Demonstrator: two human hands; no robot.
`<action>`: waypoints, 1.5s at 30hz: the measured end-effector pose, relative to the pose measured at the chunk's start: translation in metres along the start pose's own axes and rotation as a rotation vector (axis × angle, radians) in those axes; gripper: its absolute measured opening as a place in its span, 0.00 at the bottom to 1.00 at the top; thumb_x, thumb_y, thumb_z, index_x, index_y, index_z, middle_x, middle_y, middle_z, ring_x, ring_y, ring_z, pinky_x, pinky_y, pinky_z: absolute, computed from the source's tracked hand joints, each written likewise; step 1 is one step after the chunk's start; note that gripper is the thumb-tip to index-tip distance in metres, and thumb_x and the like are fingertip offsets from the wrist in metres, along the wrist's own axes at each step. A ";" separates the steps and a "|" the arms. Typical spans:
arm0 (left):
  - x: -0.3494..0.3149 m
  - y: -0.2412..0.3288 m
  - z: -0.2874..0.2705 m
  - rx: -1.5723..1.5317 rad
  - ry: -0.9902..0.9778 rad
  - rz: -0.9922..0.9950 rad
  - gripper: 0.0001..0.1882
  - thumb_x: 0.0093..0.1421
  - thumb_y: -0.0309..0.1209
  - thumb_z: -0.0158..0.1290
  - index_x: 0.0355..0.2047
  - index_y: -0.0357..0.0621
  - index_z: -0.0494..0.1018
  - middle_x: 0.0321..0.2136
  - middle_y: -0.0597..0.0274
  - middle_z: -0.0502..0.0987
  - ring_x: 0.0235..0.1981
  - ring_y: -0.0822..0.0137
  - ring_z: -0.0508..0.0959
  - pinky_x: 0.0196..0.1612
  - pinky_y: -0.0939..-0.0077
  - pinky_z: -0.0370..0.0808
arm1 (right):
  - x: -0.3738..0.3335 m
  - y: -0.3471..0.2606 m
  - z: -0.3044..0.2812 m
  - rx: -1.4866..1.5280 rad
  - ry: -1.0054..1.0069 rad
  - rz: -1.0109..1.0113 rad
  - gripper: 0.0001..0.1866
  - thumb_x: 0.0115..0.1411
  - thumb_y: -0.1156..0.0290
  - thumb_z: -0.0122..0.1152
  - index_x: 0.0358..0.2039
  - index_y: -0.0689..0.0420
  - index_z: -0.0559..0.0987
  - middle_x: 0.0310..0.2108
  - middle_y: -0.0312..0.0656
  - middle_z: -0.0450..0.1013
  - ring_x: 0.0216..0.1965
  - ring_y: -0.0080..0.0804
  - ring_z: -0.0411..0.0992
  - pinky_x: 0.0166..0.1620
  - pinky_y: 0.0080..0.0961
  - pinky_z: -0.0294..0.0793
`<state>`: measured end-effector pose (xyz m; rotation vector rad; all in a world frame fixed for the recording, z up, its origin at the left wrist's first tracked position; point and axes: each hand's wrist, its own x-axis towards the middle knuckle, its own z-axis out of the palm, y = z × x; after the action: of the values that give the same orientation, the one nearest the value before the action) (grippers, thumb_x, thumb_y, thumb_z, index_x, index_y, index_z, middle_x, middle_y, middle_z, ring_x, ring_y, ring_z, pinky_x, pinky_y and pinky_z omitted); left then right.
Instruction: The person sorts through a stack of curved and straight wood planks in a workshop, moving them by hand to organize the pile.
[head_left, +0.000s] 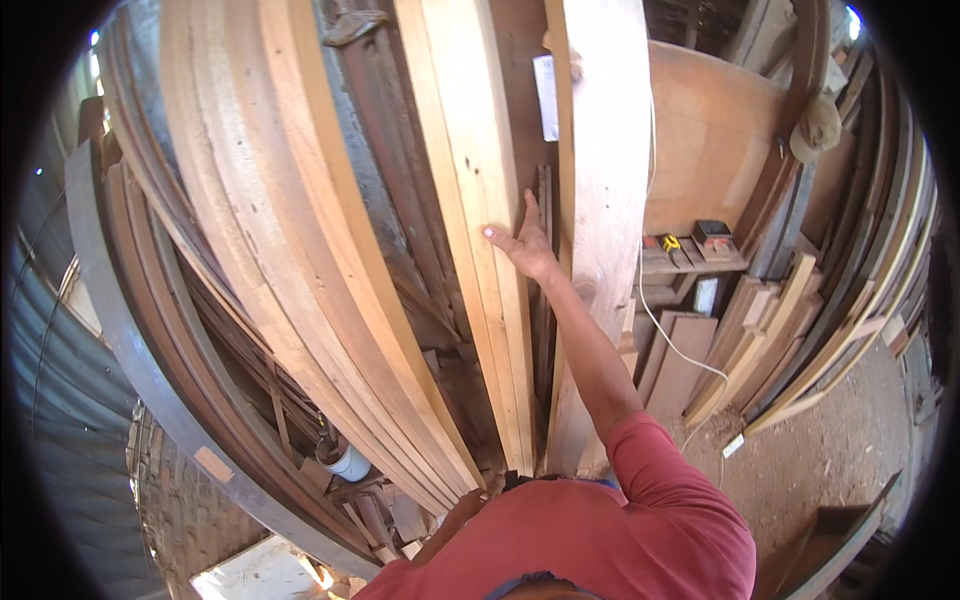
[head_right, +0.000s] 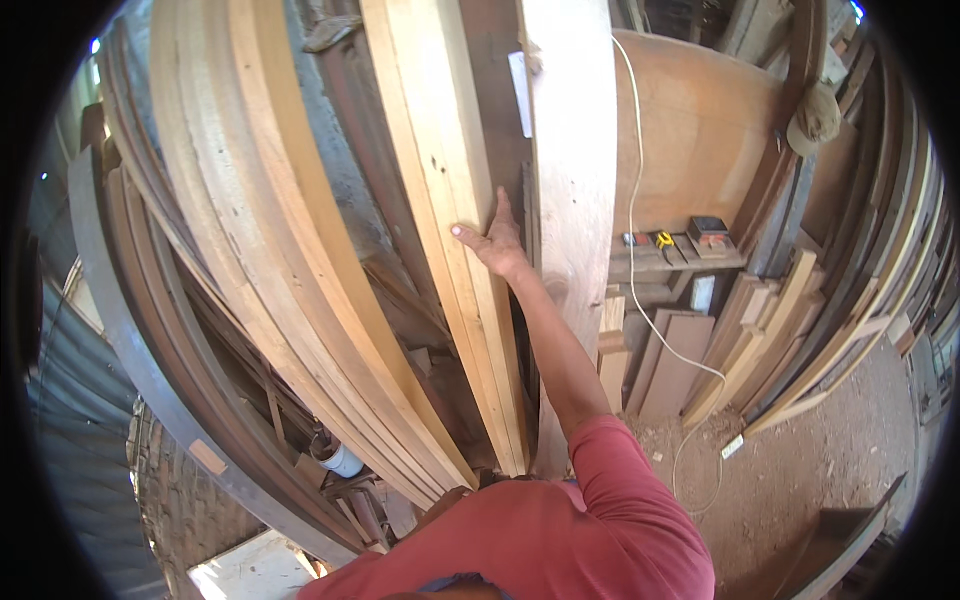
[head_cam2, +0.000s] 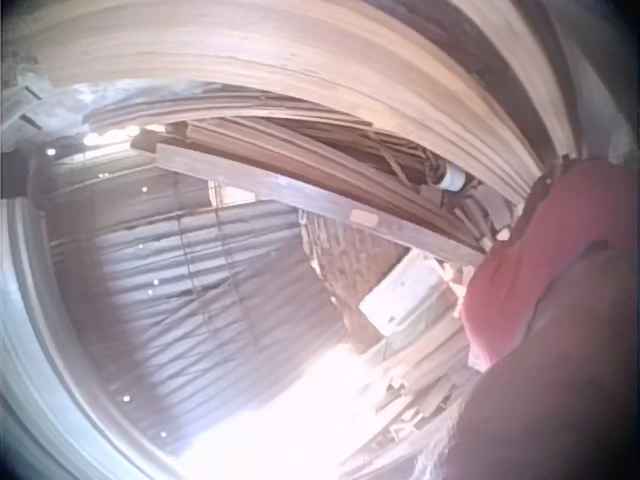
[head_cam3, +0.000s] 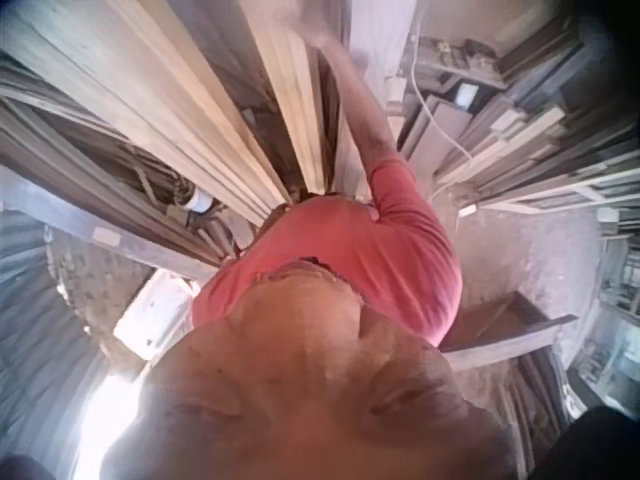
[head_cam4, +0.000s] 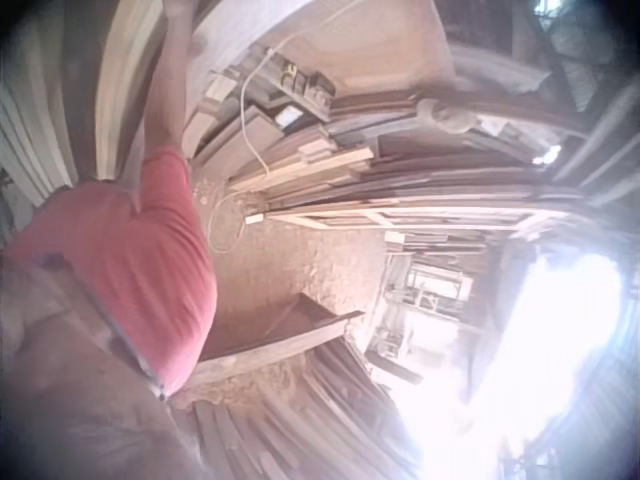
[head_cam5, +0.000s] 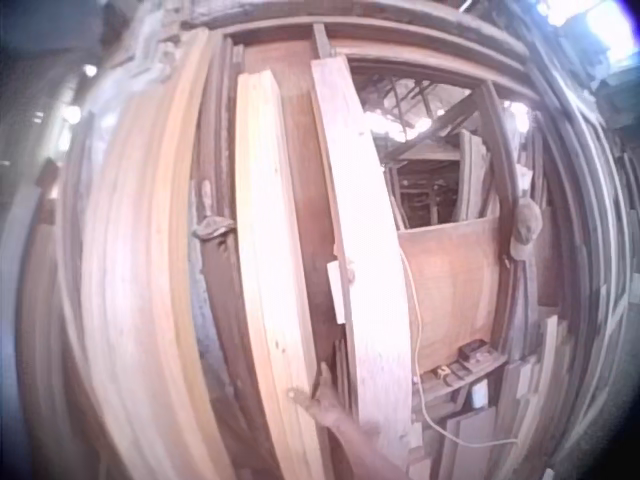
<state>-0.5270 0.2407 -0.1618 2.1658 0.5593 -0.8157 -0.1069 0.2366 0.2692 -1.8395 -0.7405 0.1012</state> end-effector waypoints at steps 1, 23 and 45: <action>0.001 0.009 -0.003 -0.006 0.026 0.010 0.27 0.61 0.42 0.58 0.55 0.39 0.72 0.46 0.46 0.80 0.51 0.54 0.80 0.52 0.60 0.75 | 0.006 0.002 0.000 0.079 -0.027 -0.003 0.64 0.55 0.50 0.73 0.73 0.60 0.36 0.71 0.62 0.49 0.73 0.54 0.47 0.74 0.38 0.46; -0.014 0.241 -0.245 -0.778 0.429 0.800 0.35 0.75 0.52 0.30 0.70 0.37 0.54 0.68 0.48 0.61 0.69 0.57 0.61 0.70 0.66 0.57 | -0.184 -0.058 -0.028 0.209 -0.096 -0.210 0.70 0.38 0.60 0.83 0.70 0.68 0.41 0.66 0.58 0.53 0.70 0.49 0.51 0.72 0.40 0.48; -0.086 0.280 -0.190 -1.251 0.754 0.721 0.37 0.74 0.55 0.24 0.69 0.37 0.57 0.66 0.47 0.63 0.68 0.56 0.62 0.69 0.66 0.58 | -0.208 -0.088 -0.097 0.263 -0.255 -0.846 0.55 0.50 0.54 0.73 0.68 0.72 0.54 0.66 0.69 0.55 0.67 0.62 0.58 0.67 0.48 0.57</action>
<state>-0.3469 0.1983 0.1345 1.1984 0.3932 0.6703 -0.2729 0.0643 0.3281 -1.1580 -1.5474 -0.1171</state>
